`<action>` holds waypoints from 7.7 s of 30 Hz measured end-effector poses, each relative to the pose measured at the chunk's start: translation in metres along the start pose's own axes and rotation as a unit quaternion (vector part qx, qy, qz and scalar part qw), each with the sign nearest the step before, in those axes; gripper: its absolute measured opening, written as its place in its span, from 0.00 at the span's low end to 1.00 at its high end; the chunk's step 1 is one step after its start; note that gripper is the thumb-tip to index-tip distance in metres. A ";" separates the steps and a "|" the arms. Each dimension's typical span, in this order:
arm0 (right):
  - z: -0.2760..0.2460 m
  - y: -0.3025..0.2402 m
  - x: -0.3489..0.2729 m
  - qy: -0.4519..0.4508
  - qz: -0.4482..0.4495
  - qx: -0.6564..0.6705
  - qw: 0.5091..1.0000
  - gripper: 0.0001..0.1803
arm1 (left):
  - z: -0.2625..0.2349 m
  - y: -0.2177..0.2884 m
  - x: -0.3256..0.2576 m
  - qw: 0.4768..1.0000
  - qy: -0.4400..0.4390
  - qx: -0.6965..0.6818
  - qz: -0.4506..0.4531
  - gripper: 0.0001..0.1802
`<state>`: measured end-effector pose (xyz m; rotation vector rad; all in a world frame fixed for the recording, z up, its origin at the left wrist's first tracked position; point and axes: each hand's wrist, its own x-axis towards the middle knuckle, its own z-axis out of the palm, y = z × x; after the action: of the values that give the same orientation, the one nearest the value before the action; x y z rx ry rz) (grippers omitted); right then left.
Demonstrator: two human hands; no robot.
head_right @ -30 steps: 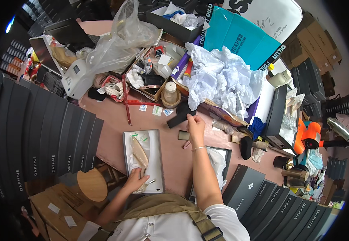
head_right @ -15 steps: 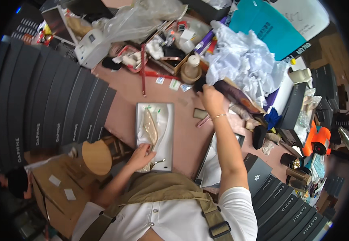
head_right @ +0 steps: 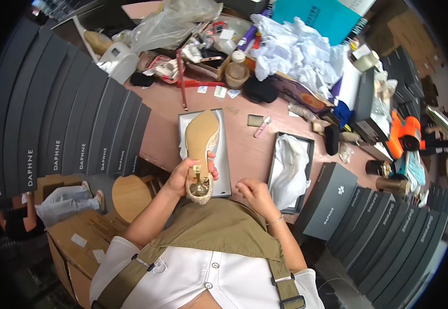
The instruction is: Packing pairs of high-heeled shoes into boxes, including wrapping them in protective paper and adding foam supports.
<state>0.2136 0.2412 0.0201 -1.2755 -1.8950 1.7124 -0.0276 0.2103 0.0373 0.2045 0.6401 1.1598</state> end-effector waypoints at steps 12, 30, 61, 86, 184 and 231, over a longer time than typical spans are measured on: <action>-0.116 0.149 -0.005 0.209 0.125 -0.383 0.891 0.35 | -0.036 -0.037 -0.014 0.724 0.146 0.654 0.160 0.32; -0.039 -0.066 0.005 0.329 -0.288 0.037 0.899 0.33 | 0.057 -0.089 0.012 0.997 0.000 0.025 0.069 0.35; -0.118 -0.078 -0.053 0.084 -0.075 0.166 0.980 0.23 | -0.073 0.052 -0.112 0.957 0.107 0.260 0.077 0.13; -0.039 -0.044 -0.053 0.260 -0.106 0.114 0.953 0.27 | -0.098 -0.015 0.164 0.205 -0.072 0.973 0.077 0.46; -0.014 -0.173 0.039 -0.376 -0.299 -0.256 0.839 0.37 | -0.053 0.024 -0.070 0.921 0.384 0.024 0.060 0.21; 0.089 -0.049 0.153 0.008 -0.284 -0.282 0.916 0.23 | 0.015 -0.032 -0.006 0.945 0.193 0.147 0.220 0.35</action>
<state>0.0432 0.3028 -0.0102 -0.7454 -2.5253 0.8892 0.0048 0.1942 0.0369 0.3925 1.1592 1.5497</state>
